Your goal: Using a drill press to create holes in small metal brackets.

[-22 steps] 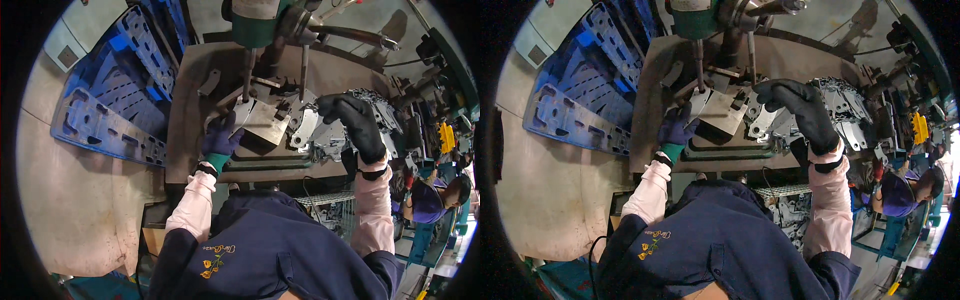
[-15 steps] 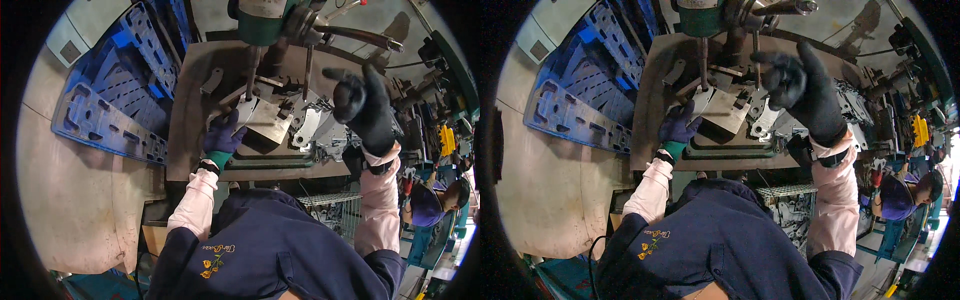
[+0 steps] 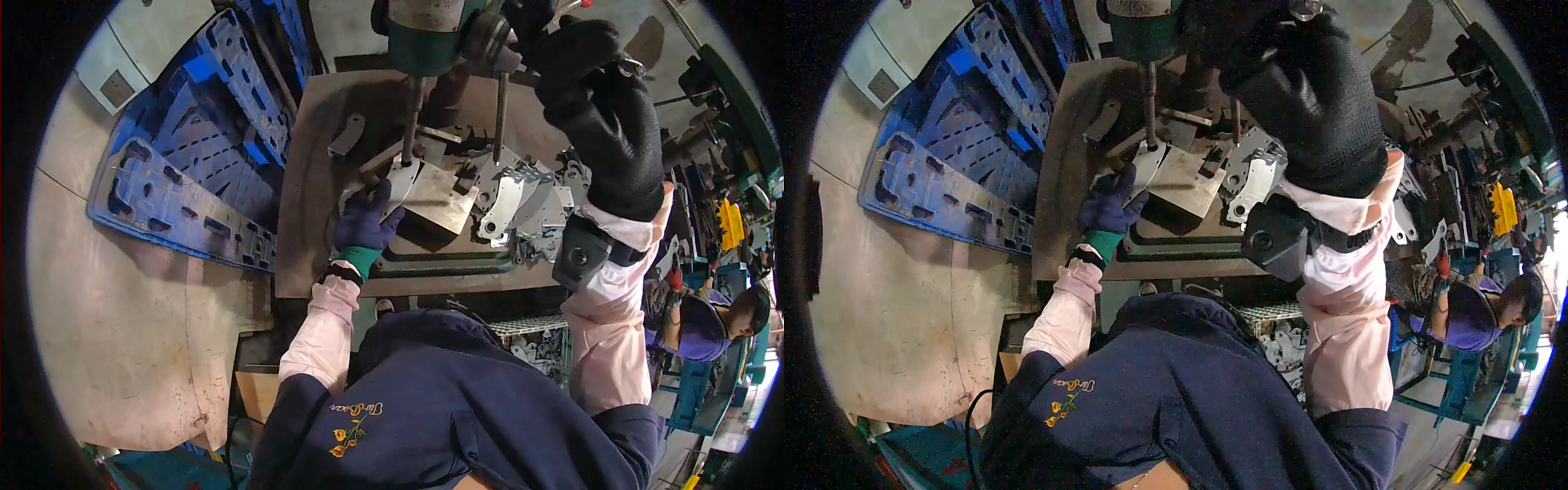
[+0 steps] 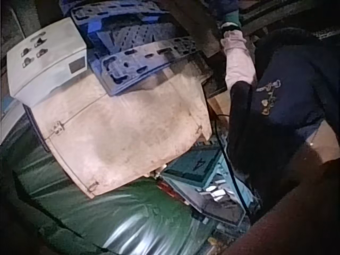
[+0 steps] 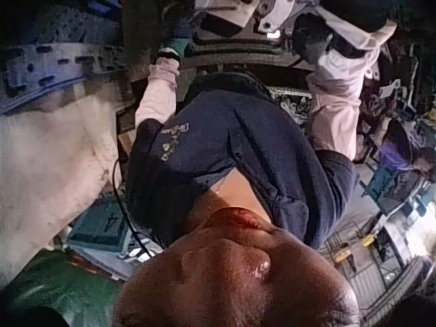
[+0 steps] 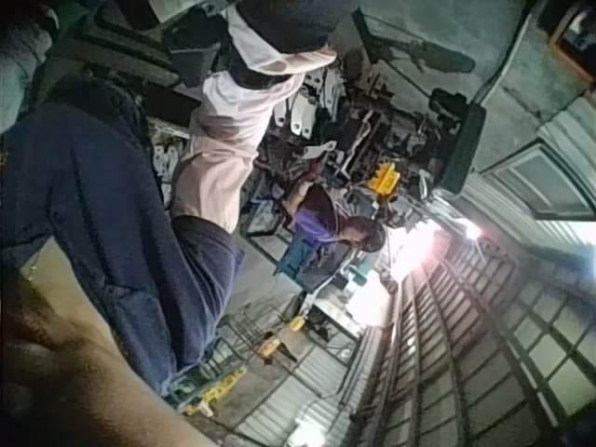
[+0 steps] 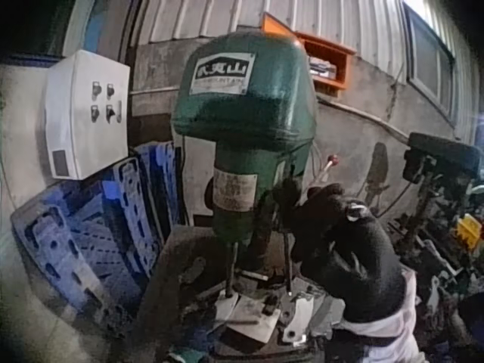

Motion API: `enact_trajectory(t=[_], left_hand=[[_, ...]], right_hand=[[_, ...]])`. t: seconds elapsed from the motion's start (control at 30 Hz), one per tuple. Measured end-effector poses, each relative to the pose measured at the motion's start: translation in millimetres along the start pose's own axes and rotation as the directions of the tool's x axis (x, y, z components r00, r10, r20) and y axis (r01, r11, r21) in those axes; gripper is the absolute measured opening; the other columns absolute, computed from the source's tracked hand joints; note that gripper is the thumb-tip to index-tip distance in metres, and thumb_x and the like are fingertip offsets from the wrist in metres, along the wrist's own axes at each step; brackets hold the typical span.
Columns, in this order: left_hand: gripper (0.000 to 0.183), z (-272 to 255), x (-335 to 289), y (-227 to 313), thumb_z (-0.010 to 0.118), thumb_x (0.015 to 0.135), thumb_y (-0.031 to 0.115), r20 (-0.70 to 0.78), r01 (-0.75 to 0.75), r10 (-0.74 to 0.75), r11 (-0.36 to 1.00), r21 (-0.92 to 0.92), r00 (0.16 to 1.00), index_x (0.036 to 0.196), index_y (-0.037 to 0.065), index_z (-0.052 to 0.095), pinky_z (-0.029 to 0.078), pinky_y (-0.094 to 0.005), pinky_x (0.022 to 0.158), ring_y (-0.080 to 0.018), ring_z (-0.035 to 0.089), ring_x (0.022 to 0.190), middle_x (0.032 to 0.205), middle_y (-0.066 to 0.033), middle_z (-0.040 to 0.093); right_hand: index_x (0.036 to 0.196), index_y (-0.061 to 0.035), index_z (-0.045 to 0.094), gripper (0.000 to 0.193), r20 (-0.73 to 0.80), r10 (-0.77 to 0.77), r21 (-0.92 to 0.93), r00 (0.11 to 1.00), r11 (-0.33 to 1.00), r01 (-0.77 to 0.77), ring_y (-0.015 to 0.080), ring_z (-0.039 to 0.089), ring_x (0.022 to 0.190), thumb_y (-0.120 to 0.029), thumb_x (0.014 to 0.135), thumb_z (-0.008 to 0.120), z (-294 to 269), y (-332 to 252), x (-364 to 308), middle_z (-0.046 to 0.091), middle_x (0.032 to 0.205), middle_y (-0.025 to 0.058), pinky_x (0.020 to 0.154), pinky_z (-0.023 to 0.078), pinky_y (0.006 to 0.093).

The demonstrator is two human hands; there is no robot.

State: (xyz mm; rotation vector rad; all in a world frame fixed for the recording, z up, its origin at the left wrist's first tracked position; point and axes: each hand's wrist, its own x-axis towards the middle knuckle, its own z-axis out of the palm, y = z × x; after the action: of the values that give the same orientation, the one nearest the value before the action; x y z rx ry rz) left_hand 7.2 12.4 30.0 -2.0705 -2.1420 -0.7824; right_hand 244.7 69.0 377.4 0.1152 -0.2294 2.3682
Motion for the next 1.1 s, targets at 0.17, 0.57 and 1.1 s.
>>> enact_trajectory(t=[0.17,0.57,1.1], left_hand=[[0.067,2,1,-1,0.063,0.081,0.056,-0.036,-0.040,0.040,0.999,-0.009,0.999,0.141,0.032,0.045,0.052,-0.0503,0.079,-0.0391,0.059,0.105,0.119,-0.0189,0.058],[0.066,-6,-1,3,0.063,0.083,0.054,0.048,-0.010,0.005,0.995,0.097,0.999,0.142,0.030,0.044,0.054,-0.0507,0.077,-0.0387,0.058,0.106,0.124,-0.0168,0.055],[0.068,-10,5,6,0.061,0.084,0.056,0.101,-0.017,0.006,0.994,0.105,0.995,0.144,0.030,0.041,0.052,-0.0500,0.083,-0.0385,0.056,0.108,0.124,-0.0207,0.054]], right_hand=[[0.132,0.0049,0.041,0.043,0.148,0.005,0.009,0.989,1.000,-0.006,0.0182,0.061,0.082,0.000,0.089,0.050,-29,6,-3,0.057,0.105,0.0108,0.076,0.055,0.0338],[0.126,0.0010,0.048,0.040,-0.123,0.160,0.014,0.979,0.987,-0.160,0.0042,0.030,0.049,-0.030,0.104,0.037,-81,43,-23,0.044,0.072,-0.0015,0.044,0.028,0.0199],[0.128,0.0036,0.047,0.038,-0.234,0.001,-0.145,0.972,0.989,-0.036,0.0031,0.033,0.052,-0.020,0.098,0.046,-104,34,-15,0.041,0.076,-0.0039,0.042,0.027,0.0182]])
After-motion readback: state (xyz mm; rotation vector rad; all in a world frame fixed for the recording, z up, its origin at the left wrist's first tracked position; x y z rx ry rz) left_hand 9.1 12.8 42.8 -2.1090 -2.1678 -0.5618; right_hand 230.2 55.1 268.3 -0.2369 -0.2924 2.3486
